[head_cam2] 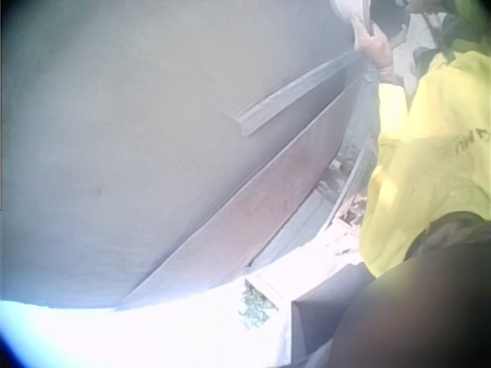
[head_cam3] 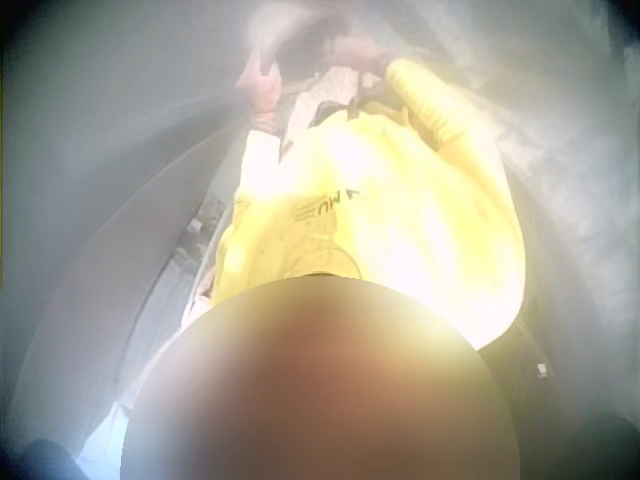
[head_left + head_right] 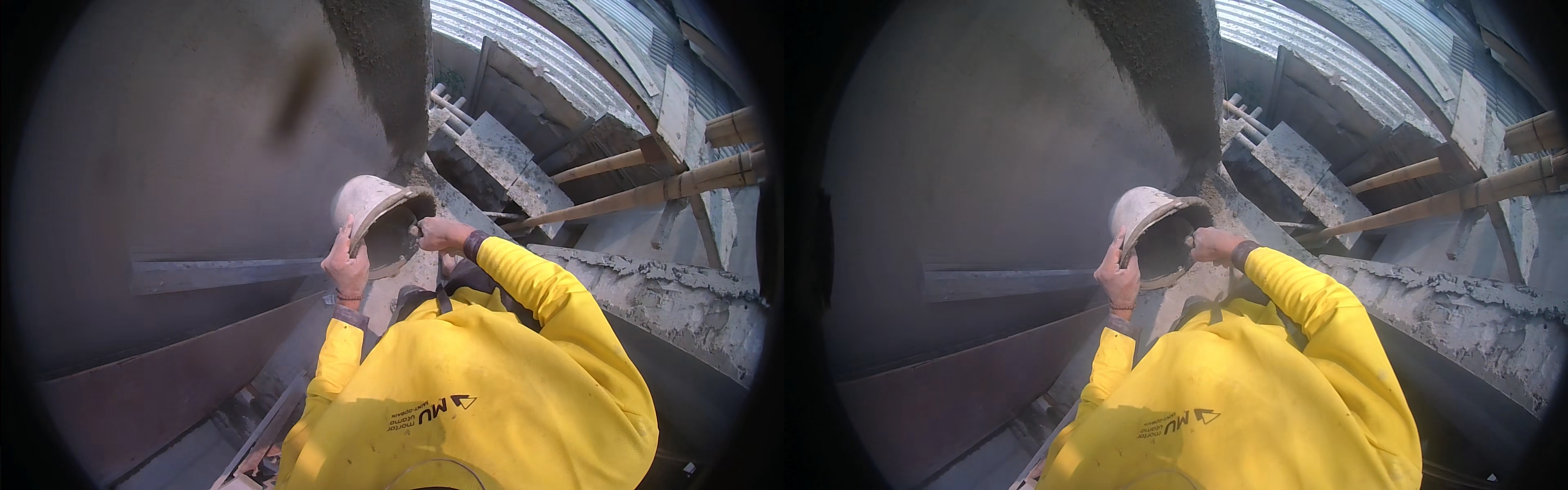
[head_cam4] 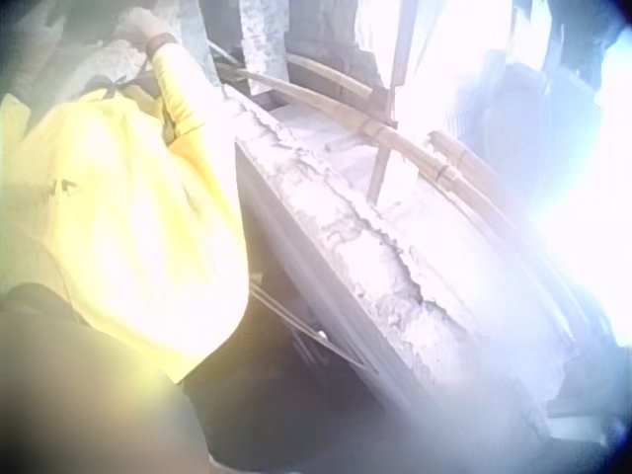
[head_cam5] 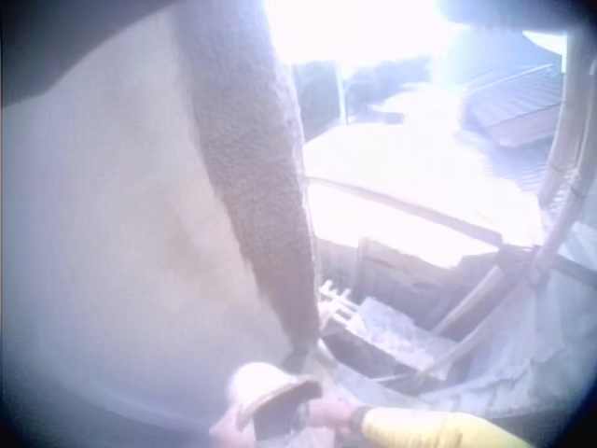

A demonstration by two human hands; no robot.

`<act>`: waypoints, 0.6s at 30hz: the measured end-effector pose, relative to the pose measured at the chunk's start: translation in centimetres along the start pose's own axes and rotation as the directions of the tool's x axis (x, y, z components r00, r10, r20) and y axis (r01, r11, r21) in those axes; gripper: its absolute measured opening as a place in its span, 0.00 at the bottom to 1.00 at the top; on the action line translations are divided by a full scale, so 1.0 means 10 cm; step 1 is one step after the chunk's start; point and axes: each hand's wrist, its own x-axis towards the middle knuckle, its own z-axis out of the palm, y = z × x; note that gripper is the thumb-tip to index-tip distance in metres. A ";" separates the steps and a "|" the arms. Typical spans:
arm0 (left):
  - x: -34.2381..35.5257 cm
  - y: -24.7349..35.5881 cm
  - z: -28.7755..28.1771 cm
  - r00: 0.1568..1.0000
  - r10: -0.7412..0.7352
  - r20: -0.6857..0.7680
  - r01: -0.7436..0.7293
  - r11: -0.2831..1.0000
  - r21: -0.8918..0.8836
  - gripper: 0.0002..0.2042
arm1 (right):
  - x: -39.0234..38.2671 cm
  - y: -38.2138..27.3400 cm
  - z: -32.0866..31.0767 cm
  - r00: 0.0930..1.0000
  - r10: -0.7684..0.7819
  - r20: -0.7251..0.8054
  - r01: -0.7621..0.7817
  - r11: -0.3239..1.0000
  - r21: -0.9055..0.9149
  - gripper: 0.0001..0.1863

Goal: The person scoops wet plaster from a bucket using a trowel and applies it to a vertical wall. They then use a long wooden straightedge to level and smooth the applied plaster across the wall surface.

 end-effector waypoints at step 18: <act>-0.15 -0.95 0.04 0.719 -0.605 -0.344 0.596 0.790 -0.144 0.17 | -0.70 -0.04 -0.22 0.922 -0.386 0.013 -0.086 -0.171 0.982 0.23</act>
